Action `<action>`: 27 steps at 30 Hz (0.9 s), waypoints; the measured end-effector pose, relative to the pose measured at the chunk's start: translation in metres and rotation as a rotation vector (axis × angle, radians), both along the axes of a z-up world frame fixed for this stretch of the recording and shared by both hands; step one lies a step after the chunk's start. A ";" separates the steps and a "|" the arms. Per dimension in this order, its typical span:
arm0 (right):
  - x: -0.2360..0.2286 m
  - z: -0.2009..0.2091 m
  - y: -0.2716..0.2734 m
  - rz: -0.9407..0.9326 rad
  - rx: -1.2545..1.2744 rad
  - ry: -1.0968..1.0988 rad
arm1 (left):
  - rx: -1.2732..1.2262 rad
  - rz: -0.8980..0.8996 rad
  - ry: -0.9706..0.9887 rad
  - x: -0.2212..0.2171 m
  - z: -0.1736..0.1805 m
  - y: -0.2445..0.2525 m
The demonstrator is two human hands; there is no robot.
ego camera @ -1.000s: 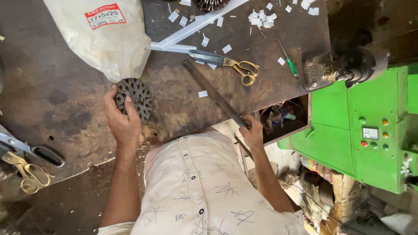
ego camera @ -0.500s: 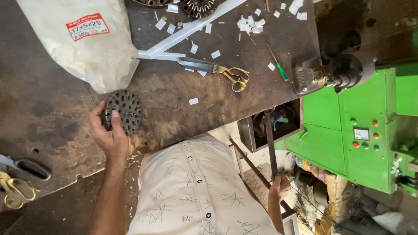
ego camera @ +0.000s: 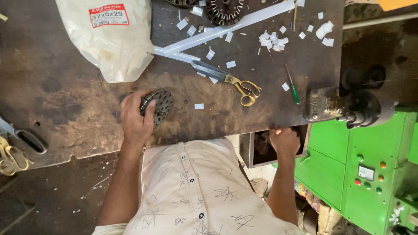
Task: The person files a small metal component on a workbench using a metal file, then picks up a circular metal part and inserts small white plastic pieces into its slots. The person handles the parts by hand and uses a file for smoothing.
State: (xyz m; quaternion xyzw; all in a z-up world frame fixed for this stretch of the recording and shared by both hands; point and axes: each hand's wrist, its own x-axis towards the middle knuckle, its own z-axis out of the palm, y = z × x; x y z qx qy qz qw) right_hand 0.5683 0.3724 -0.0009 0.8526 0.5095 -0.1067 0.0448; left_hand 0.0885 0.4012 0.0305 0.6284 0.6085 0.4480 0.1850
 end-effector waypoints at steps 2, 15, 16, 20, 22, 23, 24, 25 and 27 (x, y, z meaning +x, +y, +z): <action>-0.035 0.039 0.010 0.105 0.184 0.064 | -0.021 0.025 0.034 0.000 0.006 -0.003; -0.104 0.002 0.127 0.639 0.776 0.476 | -0.052 0.010 0.013 0.004 0.013 0.009; -0.091 0.003 0.122 0.579 0.819 0.447 | -0.050 0.007 0.010 0.006 0.011 0.006; -0.075 0.016 0.122 0.529 0.865 0.231 | -0.058 -0.015 -0.014 0.001 0.007 0.007; -0.090 0.024 0.136 0.588 0.884 0.062 | -0.060 -0.023 -0.022 0.000 0.007 0.012; -0.101 0.026 0.141 0.612 0.889 -0.025 | -0.066 -0.028 -0.017 0.000 0.006 0.012; -0.112 0.028 0.146 0.692 0.893 0.088 | -0.071 -0.033 -0.012 0.000 0.005 0.011; -0.125 0.028 0.152 0.771 0.895 0.203 | -0.050 -0.035 -0.001 0.000 0.005 0.012; -0.144 0.030 0.161 0.861 0.841 0.331 | -0.012 -0.040 0.022 -0.001 0.006 0.009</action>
